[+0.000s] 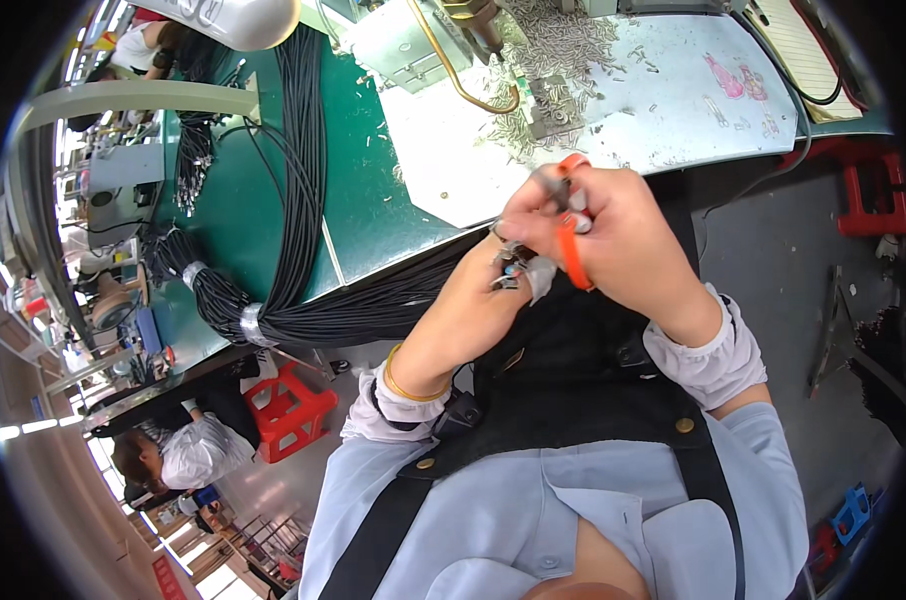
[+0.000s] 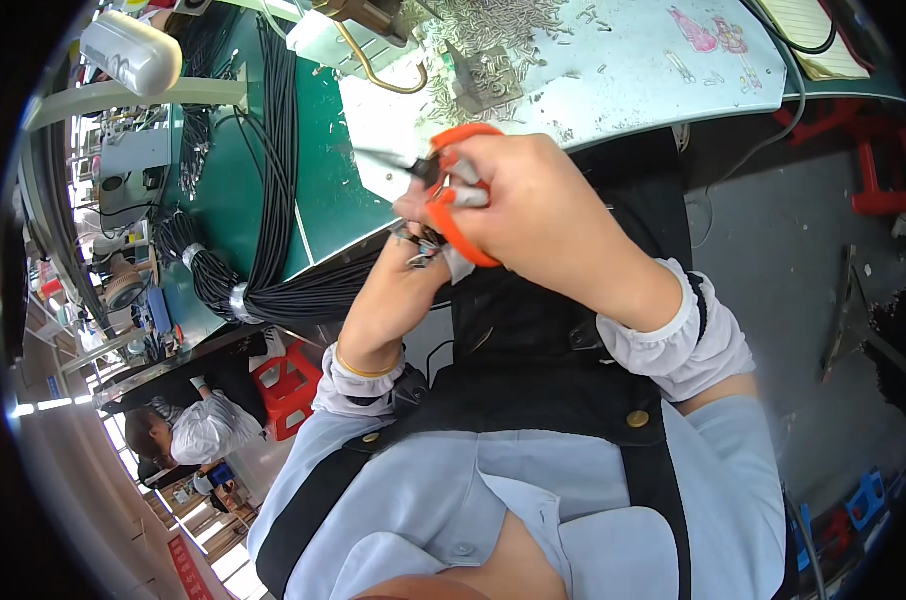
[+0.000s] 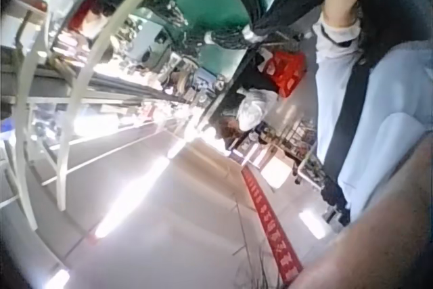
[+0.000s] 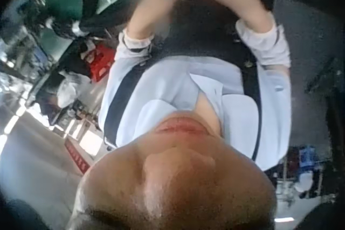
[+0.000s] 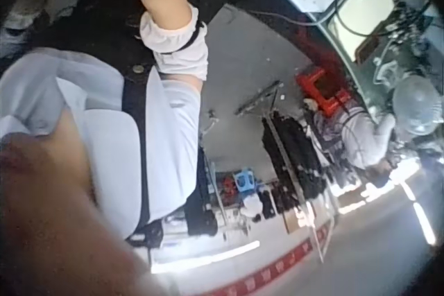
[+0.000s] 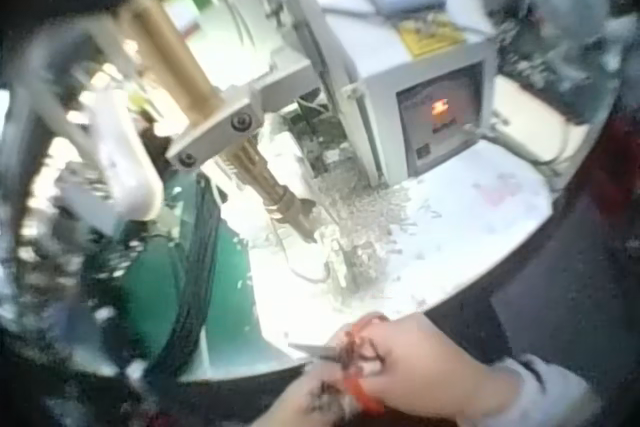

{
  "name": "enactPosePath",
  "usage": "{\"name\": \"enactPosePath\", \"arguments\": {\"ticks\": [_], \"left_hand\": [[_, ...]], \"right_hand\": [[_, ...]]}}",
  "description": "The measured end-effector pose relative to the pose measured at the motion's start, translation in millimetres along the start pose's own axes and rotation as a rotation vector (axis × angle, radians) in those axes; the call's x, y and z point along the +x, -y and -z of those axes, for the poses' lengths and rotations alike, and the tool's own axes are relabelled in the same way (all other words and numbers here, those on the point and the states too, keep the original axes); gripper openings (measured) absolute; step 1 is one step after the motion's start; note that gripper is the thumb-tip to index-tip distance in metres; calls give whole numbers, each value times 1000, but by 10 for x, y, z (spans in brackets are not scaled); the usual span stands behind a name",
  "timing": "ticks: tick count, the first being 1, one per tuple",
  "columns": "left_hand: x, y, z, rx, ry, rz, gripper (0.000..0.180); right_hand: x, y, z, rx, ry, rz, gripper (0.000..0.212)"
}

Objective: Trim excess wire or insulation from wire bundles using scissors at a production workstation.

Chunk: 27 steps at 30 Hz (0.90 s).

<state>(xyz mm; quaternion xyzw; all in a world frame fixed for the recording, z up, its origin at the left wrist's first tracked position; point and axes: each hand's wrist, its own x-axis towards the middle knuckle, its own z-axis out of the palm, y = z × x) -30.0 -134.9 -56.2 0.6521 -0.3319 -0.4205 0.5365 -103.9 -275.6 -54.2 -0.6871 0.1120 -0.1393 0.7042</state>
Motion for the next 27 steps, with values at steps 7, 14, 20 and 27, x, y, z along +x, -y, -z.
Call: {"name": "enactPosePath", "arguments": {"ticks": [7, 14, 20, 27], "left_hand": [[-4, -35, 33, -102, -137, 47, 29], [-10, -159, 98, -532, -165, 122, 23], [-10, -166, 17, -286, -269, 109, 21], [-46, -96, 24, -69, -293, 19, 16]], "right_hand": [[3, -61, 32, 40, -106, -245, 9], [-36, -270, -54, -614, -348, 697, 12], [-141, -261, -102, -53, -261, 183, 13], [-77, -187, -42, 363, -102, -47, 14]]}}
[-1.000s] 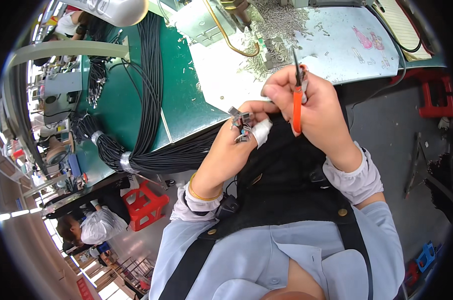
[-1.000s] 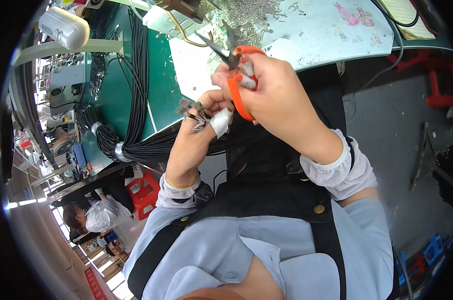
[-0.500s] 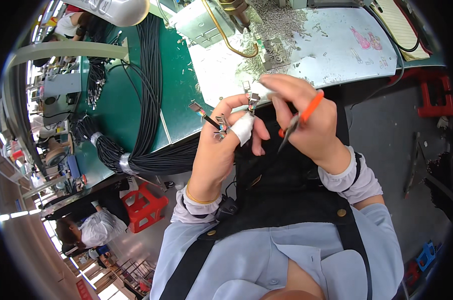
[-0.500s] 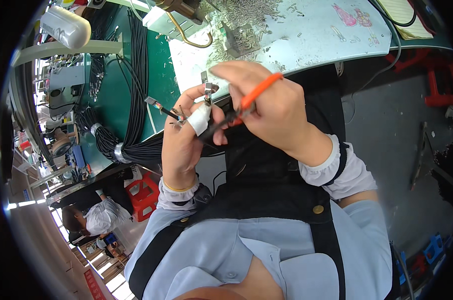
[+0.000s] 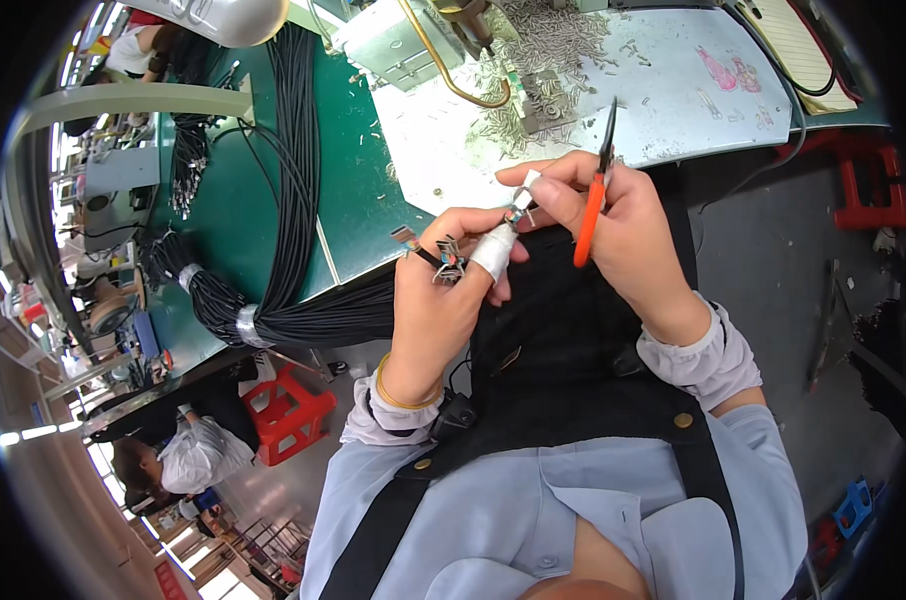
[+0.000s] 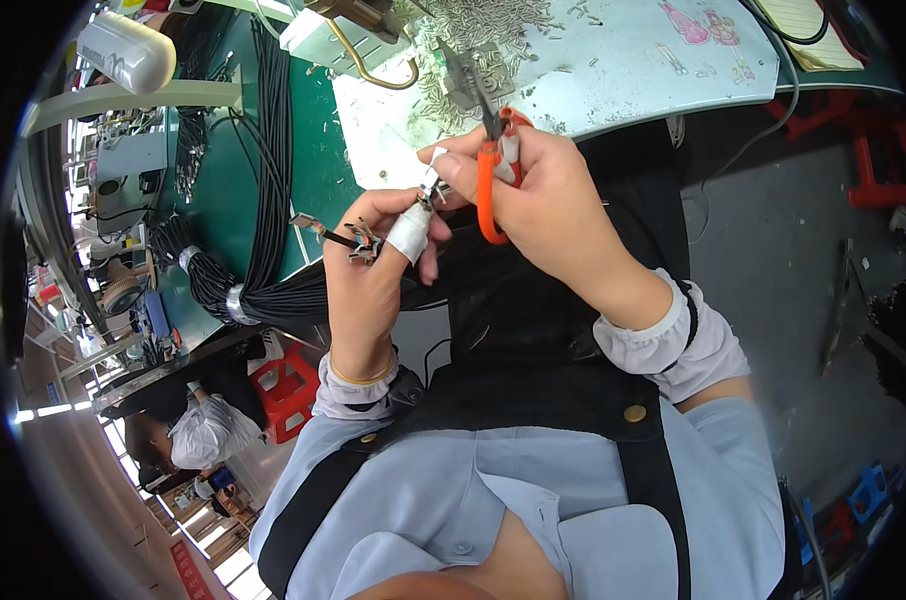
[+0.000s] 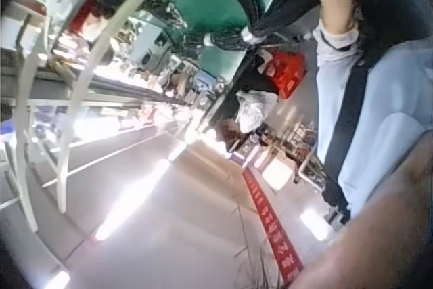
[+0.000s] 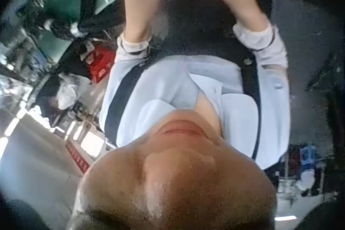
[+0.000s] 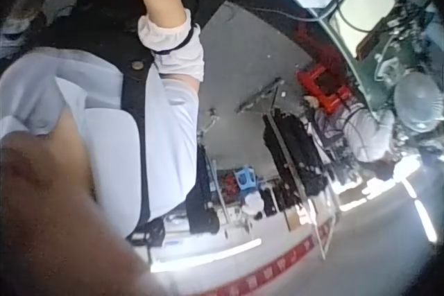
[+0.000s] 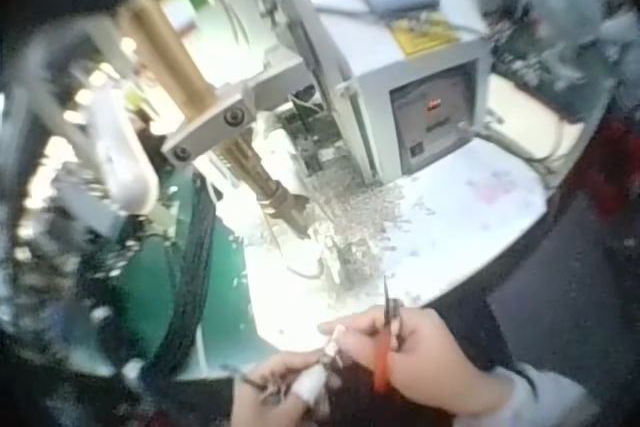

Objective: Trim excess wire or insulation from wire bundles using scissors at a production workstation.

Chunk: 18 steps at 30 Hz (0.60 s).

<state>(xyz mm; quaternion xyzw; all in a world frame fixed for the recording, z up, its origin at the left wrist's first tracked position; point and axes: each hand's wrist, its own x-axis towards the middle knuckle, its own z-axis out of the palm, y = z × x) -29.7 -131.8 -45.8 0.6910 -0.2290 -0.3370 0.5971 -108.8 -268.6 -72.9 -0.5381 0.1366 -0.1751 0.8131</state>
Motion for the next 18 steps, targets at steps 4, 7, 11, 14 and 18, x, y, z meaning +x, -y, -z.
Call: {"name": "enactPosePath", "arguments": {"ticks": [4, 7, 11, 14, 18], "left_hand": [[-9, -2, -5, -137, -52, -20, 22], [13, 14, 30, -255, -14, 29, 26], [47, 12, 62, -406, 99, 142, 28], [42, -13, 76, -470, 112, 156, 29], [32, -19, 142, -572, 173, 243, 25]], "right_hand": [[4, -30, -13, 180, -5, -96, 14], [-20, -120, -32, 158, -46, -60, 13], [-62, -164, -86, -330, -252, 346, 13], [-116, -27, 50, -1031, -27, 775, 22], [-124, -49, 61, -1110, -13, 882, 26]]}}
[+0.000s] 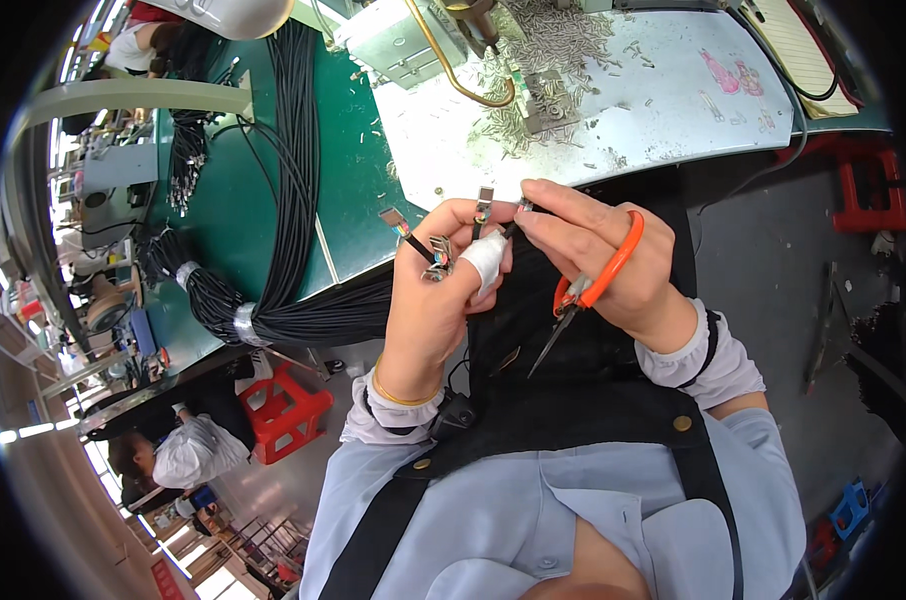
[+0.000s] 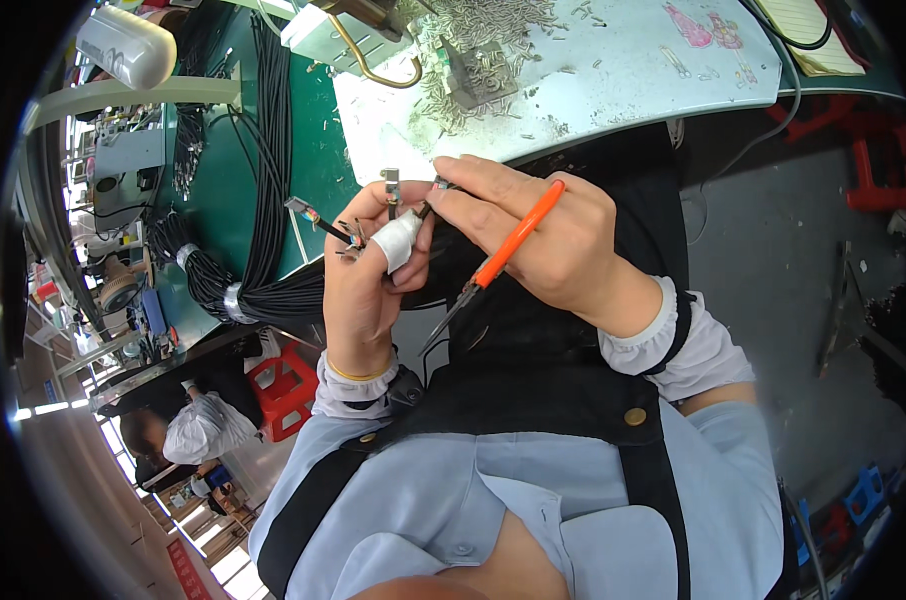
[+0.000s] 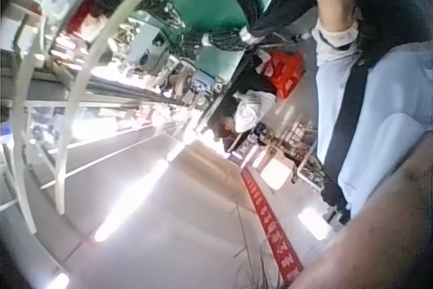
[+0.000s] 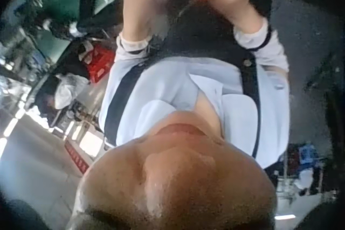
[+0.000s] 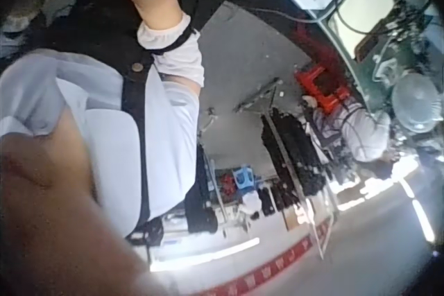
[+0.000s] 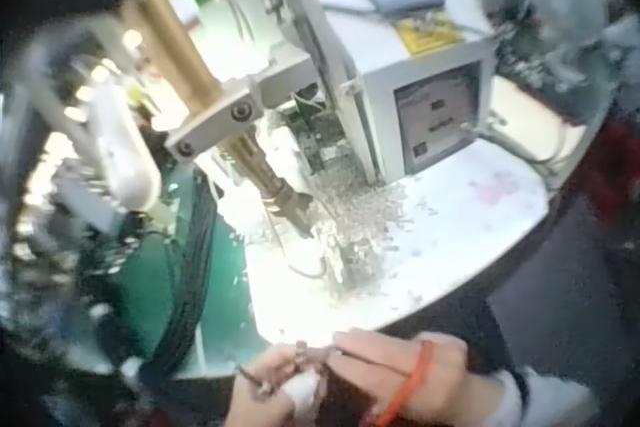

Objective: Trim excess wire or insulation from wire bundles using scissors at a production workstation.

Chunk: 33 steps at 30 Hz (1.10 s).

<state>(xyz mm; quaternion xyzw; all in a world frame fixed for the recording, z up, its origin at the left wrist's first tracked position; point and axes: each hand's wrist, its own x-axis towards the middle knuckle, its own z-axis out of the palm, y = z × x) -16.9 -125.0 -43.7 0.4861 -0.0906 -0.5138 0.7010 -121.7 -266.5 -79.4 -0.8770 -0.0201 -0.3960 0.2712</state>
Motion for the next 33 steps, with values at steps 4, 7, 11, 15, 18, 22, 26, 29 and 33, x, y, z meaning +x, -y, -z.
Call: {"name": "enactPosePath", "arguments": {"ticks": [4, 7, 11, 15, 18, 22, 26, 29, 33], "left_hand": [[-15, 56, -129, 410, -235, -214, 21], [-5, 86, -164, 416, -267, -302, 16], [-28, 77, -163, 408, -260, -268, 15], [-34, 85, -149, 500, -237, -273, 15], [-32, 129, -142, 806, -247, -396, 15], [11, 210, -161, 843, -277, -517, 15], [10, 138, -203, 525, -299, -329, 16], [2, 104, -181, 376, -293, -208, 16], [-6, 99, -159, 330, -261, -203, 16]], "right_hand": [[-63, -88, -150, 238, -125, -48, 26], [-72, -45, -148, 357, -121, -145, 26], [-85, -21, -129, 302, -91, -137, 24], [-77, 63, -59, 197, 2, -166, 17], [-99, 81, -119, 212, -8, -238, 11], [-96, 124, -189, 495, -116, -472, 4], [3, 192, -77, 972, -91, -852, 6], [52, 202, -20, 1106, -6, -1022, 6], [-5, 163, -46, 970, -74, -833, 11]]}}
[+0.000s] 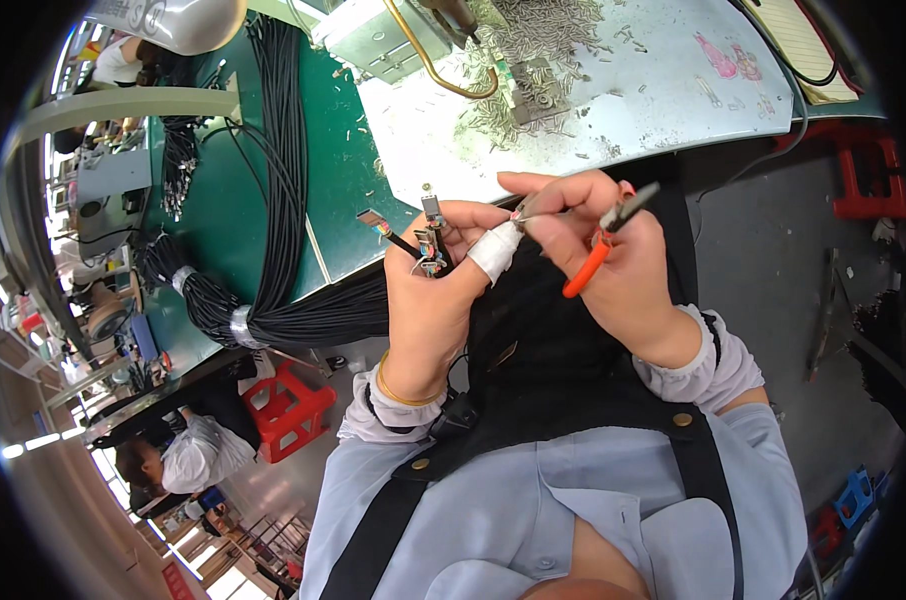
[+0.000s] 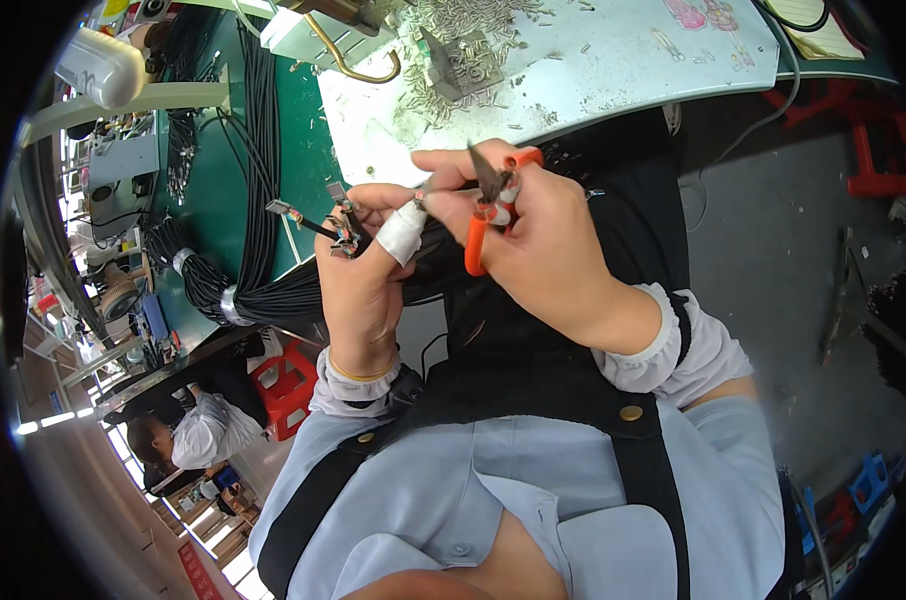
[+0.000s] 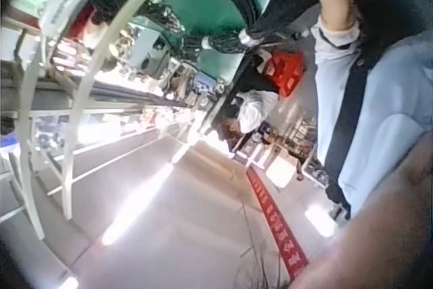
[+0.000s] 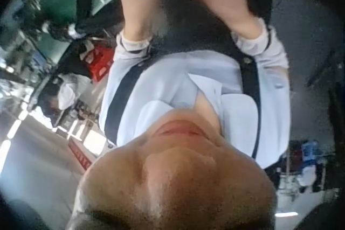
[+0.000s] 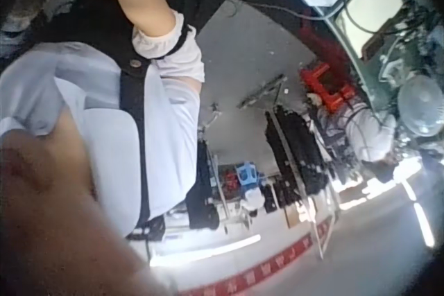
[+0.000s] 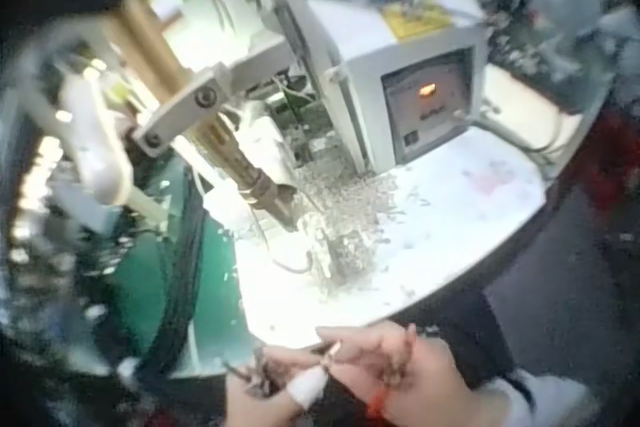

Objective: Trim excess wire or insulation from wire bundles using scissors at a production workstation.

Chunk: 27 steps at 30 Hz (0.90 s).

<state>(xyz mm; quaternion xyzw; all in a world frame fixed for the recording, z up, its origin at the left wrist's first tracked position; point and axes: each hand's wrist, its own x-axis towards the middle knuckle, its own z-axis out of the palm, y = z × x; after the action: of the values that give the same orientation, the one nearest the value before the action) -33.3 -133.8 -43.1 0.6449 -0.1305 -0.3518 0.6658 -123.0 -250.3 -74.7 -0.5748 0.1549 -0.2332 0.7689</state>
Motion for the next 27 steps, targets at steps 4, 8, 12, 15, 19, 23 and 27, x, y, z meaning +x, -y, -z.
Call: {"name": "enactPosePath", "arguments": {"ticks": [4, 8, 12, 15, 19, 23, 27], "left_hand": [[-9, 7, -10, -2, -12, -79, 15], [-5, 11, -43, 39, -43, -162, 15], [19, 1, -37, 102, -32, -183, 15], [100, -43, 4, 203, -15, -170, 15], [448, -141, 112, 122, 75, 155, 14], [831, -115, 99, -207, 124, 154, 13], [948, -195, -11, -152, 46, 163, 12]], "right_hand": [[-19, 38, 137, -451, 89, 73, 20], [-14, 101, 148, -858, 224, -83, 28], [-24, 39, 122, -832, 206, -37, 31], [1, 20, 150, -732, 297, -196, 32], [36, -25, 219, -346, 201, -282, 28], [236, 141, 196, -21, -105, -266, 24], [624, 95, 186, -304, -216, -43, 19]]}}
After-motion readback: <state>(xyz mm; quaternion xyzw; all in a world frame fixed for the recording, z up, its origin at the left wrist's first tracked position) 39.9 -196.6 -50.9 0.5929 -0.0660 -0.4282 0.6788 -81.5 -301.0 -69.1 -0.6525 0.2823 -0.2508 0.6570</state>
